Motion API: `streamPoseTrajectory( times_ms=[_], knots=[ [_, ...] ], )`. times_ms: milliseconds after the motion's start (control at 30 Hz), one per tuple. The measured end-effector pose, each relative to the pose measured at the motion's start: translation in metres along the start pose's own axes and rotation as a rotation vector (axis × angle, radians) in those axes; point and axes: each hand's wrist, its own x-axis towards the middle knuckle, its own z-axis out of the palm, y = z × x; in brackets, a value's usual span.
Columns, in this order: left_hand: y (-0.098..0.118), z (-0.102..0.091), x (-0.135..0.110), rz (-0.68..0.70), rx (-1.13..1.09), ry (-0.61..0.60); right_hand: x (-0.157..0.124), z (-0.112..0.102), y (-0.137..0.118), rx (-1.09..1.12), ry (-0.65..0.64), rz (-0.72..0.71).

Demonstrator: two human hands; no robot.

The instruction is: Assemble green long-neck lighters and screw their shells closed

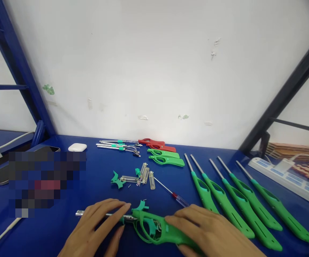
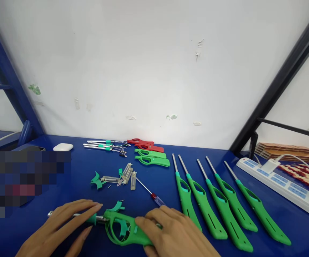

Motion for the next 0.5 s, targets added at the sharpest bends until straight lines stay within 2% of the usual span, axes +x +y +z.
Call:
streamPoseTrajectory(
  times_ms=[167, 300, 500],
  knots=[
    [0.003, 0.001, 0.007, 0.079, -0.027, -0.051, 0.008, 0.018, 0.001, -0.020, 0.069, -0.044],
    [0.003, 0.001, 0.006, 0.031, -0.012, -0.107, 0.010, 0.024, 0.001, 0.012, 0.155, -0.042],
    [0.003, 0.003, 0.005, 0.022, -0.016, -0.145, 0.010, 0.028, 0.002, 0.028, 0.116, -0.029]
  ],
)
